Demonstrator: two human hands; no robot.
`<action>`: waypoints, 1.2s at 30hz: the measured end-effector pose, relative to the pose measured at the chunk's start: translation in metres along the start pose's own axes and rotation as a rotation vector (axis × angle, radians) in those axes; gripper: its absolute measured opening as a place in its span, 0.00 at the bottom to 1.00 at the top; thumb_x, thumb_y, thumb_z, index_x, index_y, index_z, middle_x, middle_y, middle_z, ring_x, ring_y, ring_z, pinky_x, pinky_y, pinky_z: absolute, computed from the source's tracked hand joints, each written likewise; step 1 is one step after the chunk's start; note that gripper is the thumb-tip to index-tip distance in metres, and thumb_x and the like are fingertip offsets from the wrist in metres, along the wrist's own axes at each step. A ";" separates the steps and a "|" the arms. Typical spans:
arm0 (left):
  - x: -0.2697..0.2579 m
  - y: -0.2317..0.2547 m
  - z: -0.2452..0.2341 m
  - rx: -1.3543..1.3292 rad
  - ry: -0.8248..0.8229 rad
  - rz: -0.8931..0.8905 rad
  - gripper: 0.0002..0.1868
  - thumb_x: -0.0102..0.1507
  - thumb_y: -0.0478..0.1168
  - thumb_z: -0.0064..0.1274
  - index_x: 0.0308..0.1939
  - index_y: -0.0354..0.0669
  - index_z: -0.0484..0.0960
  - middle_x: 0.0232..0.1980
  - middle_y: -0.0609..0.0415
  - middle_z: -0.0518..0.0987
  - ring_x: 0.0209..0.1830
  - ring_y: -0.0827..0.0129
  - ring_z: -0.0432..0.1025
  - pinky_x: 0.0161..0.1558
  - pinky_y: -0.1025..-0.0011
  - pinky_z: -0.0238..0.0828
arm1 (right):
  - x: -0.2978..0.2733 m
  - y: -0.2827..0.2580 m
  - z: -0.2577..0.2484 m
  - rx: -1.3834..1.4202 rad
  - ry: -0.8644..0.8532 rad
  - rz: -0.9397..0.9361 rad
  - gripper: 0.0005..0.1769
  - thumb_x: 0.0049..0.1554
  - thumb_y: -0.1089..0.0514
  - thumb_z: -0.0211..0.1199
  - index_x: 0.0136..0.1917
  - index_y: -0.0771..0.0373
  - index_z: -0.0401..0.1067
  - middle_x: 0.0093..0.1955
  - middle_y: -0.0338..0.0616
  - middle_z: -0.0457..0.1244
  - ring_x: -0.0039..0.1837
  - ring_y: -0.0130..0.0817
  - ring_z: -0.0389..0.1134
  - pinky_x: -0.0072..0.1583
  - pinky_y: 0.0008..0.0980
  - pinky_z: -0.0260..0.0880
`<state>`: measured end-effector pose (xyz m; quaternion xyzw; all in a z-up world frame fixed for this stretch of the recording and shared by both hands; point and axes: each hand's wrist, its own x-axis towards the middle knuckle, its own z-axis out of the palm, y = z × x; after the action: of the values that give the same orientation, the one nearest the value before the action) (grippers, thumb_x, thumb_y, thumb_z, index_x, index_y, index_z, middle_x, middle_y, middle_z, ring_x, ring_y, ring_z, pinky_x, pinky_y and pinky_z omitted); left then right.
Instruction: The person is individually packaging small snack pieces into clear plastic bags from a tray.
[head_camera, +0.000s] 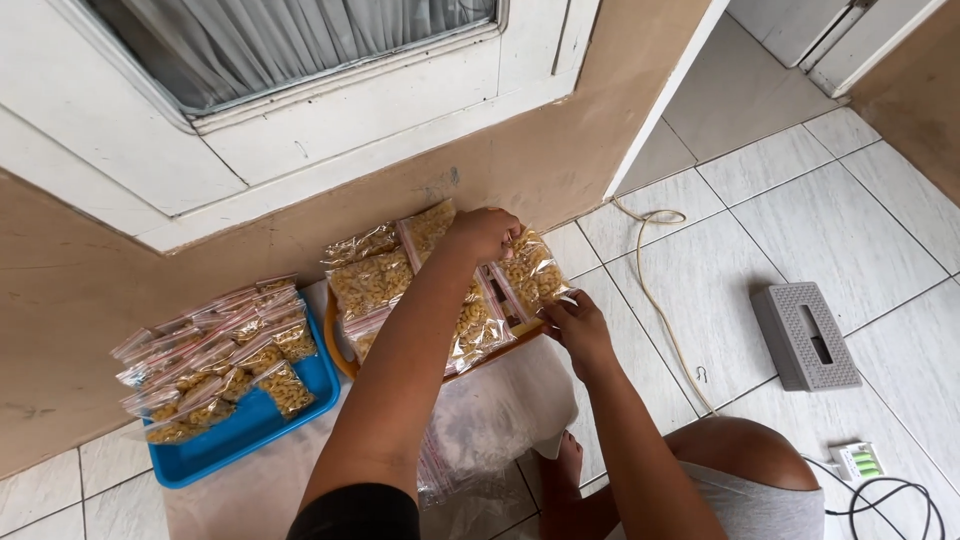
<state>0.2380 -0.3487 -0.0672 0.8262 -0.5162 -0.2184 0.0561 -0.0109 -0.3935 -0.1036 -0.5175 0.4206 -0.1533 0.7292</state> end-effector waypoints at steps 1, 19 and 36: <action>0.003 0.000 0.003 -0.002 -0.008 0.002 0.16 0.61 0.48 0.62 0.53 0.64 0.82 0.55 0.64 0.84 0.66 0.59 0.73 0.65 0.45 0.65 | 0.005 0.007 -0.001 0.001 0.005 0.007 0.20 0.59 0.62 0.64 0.63 0.64 0.66 0.51 0.48 0.67 0.51 0.35 0.71 0.53 0.32 0.78; 0.033 0.007 0.045 0.253 -0.149 -0.083 0.13 0.65 0.31 0.51 0.45 0.55 0.85 0.49 0.56 0.85 0.60 0.61 0.76 0.66 0.42 0.46 | -0.037 -0.033 0.035 -0.293 0.112 0.049 0.47 0.57 0.65 0.64 0.83 0.61 0.43 0.61 0.68 0.65 0.53 0.48 0.74 0.53 0.34 0.81; -0.008 0.043 0.015 0.290 -0.093 -0.057 0.17 0.66 0.28 0.42 0.51 0.37 0.86 0.50 0.48 0.85 0.56 0.53 0.80 0.57 0.47 0.74 | -0.014 -0.012 0.016 -1.006 0.050 -0.188 0.23 0.57 0.55 0.66 0.65 0.59 0.73 0.40 0.51 0.71 0.43 0.47 0.76 0.43 0.40 0.77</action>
<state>0.1931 -0.3594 -0.0646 0.8290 -0.5206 -0.1811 -0.0942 -0.0044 -0.3787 -0.0847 -0.8361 0.4113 -0.0089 0.3628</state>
